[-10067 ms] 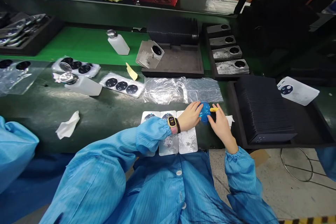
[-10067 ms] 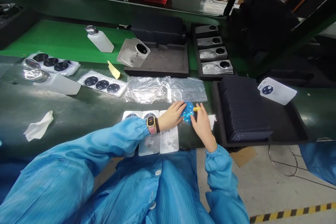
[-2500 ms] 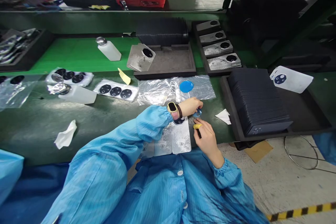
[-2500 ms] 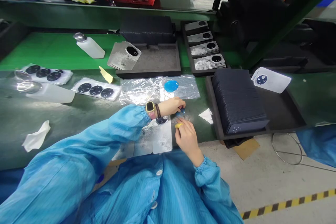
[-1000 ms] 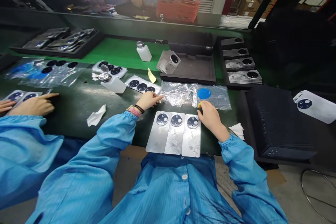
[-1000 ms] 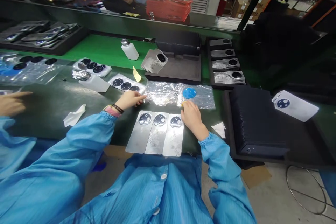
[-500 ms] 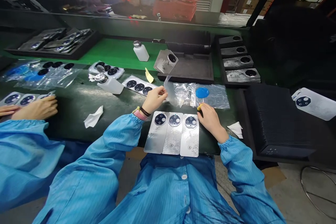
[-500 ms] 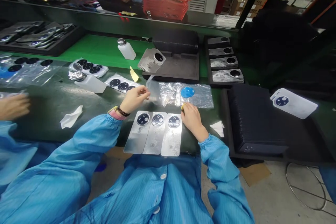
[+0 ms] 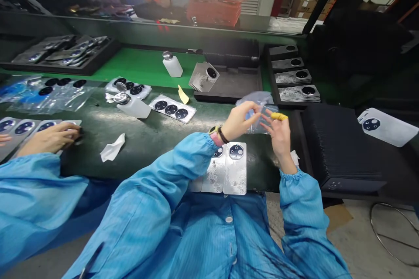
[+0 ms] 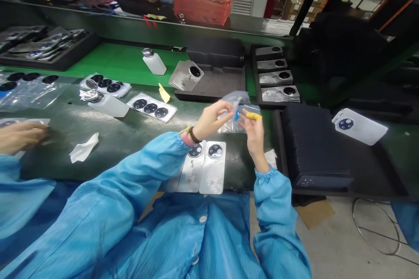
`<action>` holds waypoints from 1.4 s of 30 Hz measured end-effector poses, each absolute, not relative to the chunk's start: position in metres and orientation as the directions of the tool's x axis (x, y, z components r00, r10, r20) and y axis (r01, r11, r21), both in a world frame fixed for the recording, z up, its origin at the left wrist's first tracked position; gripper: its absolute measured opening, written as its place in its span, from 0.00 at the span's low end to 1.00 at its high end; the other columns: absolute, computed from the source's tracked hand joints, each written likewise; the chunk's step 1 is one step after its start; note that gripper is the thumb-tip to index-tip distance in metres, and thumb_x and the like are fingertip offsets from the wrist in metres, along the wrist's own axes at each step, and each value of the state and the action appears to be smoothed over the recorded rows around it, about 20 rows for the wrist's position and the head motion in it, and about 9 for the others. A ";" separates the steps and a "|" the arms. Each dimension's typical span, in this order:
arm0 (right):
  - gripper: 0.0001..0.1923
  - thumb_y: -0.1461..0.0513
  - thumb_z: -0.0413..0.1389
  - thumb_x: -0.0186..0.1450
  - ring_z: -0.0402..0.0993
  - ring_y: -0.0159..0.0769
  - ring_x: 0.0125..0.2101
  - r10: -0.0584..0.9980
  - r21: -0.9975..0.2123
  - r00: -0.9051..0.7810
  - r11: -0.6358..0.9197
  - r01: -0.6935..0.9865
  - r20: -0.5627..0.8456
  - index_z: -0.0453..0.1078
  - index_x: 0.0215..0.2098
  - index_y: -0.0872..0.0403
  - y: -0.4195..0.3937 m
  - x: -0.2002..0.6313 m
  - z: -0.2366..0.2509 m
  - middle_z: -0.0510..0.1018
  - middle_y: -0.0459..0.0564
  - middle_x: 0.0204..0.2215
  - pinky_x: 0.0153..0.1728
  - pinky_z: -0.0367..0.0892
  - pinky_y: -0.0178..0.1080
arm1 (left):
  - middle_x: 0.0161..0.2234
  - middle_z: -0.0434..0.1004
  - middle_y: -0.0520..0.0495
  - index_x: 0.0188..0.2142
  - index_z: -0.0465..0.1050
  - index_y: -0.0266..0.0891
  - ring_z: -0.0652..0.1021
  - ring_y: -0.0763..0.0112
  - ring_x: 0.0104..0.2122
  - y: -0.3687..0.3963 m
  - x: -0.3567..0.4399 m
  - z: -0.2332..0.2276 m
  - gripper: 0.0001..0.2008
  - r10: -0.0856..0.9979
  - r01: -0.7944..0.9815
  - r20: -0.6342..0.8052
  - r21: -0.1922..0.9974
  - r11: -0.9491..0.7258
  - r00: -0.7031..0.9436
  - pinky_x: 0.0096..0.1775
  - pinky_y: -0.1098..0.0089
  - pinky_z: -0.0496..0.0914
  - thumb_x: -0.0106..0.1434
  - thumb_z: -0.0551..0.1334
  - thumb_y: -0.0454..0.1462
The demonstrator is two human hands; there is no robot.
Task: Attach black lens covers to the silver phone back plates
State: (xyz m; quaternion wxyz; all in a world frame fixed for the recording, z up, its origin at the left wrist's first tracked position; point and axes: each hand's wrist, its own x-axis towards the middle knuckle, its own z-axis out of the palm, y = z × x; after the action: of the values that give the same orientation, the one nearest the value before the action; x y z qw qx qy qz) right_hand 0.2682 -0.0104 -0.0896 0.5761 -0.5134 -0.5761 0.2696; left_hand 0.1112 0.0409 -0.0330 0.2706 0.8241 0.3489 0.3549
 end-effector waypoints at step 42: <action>0.18 0.66 0.52 0.49 0.75 0.37 0.31 0.832 -0.816 0.491 -0.085 0.571 0.257 0.62 0.40 0.51 0.007 0.291 -0.110 0.78 0.52 0.39 0.38 0.74 0.44 | 0.61 0.66 0.43 0.57 0.70 0.45 0.65 0.48 0.58 0.048 0.075 -0.080 0.26 0.704 0.672 -0.117 0.443 -0.594 0.700 0.59 0.47 0.59 0.57 0.63 0.37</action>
State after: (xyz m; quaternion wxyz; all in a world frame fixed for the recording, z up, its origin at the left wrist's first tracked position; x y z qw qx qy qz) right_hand 0.2912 0.0069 -0.1096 0.4715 -0.7234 -0.4850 0.1384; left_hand 0.0751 0.0479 -0.0801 0.2329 0.8921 0.3855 0.0351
